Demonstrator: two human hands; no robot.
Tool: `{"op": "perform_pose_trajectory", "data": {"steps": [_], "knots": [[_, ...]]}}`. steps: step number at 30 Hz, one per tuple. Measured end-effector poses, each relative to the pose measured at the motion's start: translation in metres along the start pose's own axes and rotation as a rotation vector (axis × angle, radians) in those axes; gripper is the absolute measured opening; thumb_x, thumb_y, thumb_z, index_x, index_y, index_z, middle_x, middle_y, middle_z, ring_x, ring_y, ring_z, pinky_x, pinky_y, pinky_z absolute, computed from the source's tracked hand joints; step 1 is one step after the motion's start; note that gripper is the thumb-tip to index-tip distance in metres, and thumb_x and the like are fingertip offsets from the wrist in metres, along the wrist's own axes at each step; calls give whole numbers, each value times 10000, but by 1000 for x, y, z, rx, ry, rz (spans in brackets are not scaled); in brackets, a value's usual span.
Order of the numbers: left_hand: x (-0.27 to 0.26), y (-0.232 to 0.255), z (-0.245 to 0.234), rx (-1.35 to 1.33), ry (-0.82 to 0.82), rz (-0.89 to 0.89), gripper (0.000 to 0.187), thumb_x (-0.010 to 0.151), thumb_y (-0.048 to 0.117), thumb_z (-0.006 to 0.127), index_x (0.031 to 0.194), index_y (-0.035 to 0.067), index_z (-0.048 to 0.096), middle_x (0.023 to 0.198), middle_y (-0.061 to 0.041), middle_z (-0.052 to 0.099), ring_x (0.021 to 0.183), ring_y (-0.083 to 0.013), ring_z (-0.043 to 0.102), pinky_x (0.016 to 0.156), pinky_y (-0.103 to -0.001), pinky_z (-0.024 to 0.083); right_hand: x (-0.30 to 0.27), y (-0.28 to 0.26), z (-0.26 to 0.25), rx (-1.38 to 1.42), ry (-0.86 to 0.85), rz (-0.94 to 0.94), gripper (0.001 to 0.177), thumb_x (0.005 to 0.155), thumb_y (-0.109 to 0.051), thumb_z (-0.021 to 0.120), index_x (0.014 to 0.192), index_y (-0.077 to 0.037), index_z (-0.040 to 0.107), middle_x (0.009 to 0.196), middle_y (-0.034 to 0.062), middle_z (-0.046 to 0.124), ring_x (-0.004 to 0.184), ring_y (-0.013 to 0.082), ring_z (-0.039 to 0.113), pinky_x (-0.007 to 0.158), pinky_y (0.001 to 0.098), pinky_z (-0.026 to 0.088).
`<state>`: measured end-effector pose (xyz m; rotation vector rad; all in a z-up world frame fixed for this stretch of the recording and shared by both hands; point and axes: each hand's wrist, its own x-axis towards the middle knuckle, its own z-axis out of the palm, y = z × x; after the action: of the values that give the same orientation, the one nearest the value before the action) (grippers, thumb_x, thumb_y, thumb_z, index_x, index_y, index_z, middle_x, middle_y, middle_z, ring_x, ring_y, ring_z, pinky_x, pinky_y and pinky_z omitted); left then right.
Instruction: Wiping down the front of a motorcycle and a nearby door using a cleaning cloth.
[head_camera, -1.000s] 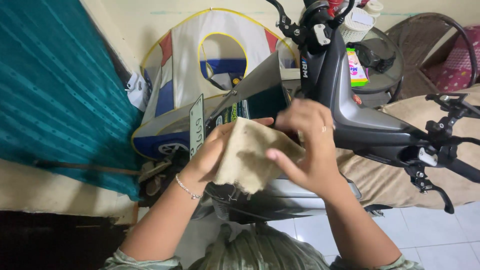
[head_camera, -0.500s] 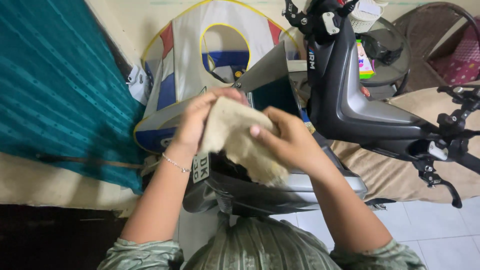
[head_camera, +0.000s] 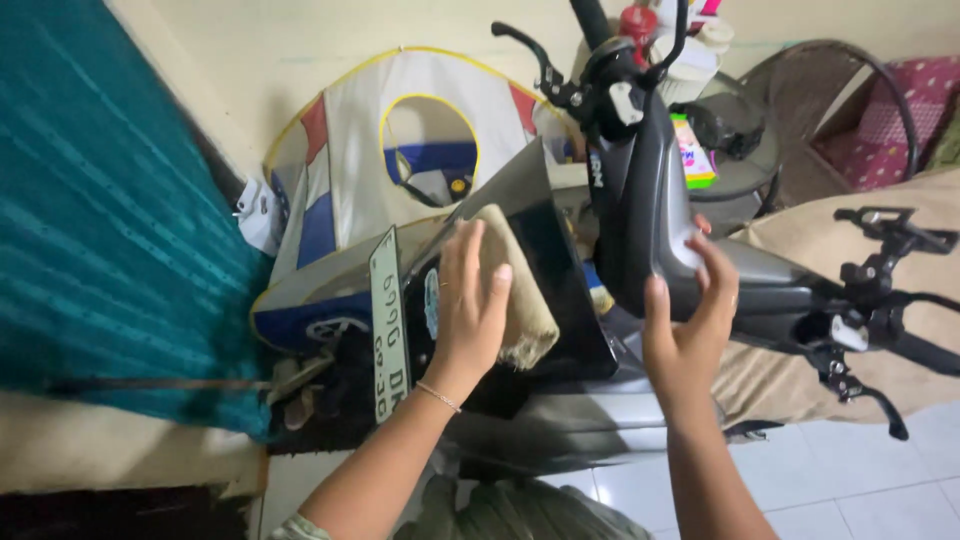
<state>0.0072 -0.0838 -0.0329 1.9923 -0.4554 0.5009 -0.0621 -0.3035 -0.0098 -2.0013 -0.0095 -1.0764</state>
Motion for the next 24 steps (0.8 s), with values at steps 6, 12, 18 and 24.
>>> {"op": "perform_pose_trajectory", "data": {"steps": [6, 12, 18, 24], "knots": [[4, 9, 28, 296, 0, 63, 684, 1043, 321, 499, 1603, 1, 271, 1641, -255, 309, 1506, -497, 245, 1216, -568, 228, -67, 50, 49, 126, 50, 48, 549, 1046, -236, 613, 1508, -42, 391, 1498, 167, 476, 1455, 313, 435, 1262, 457, 272], [55, -26, 49, 240, 15, 153, 581, 1076, 259, 455, 1582, 0, 336, 1612, -250, 402, 1484, -421, 391, 1205, -510, 294, -71, 47, 63, -112, -79, 12, 597, 989, -310, 592, 1513, -96, 404, 1544, 86, 488, 1528, 358, 342, 1284, 628, 23], [179, -103, 98, -81, -169, -2, 546, 1024, 342, 496, 1442, -8, 530, 1383, -235, 608, 1287, -360, 579, 1077, -365, 432, -67, 45, 63, -96, -64, -16, 631, 962, -306, 631, 1506, -91, 394, 1535, 94, 489, 1518, 346, 330, 1263, 625, -5], [207, -106, 99, -156, -327, -222, 519, 950, 381, 503, 1297, 42, 689, 1142, -169, 766, 1091, -282, 730, 971, -323, 513, -69, 59, 67, -150, -48, 15, 558, 950, -221, 657, 1465, -113, 471, 1511, 92, 525, 1516, 325, 364, 1286, 609, 47]]}}
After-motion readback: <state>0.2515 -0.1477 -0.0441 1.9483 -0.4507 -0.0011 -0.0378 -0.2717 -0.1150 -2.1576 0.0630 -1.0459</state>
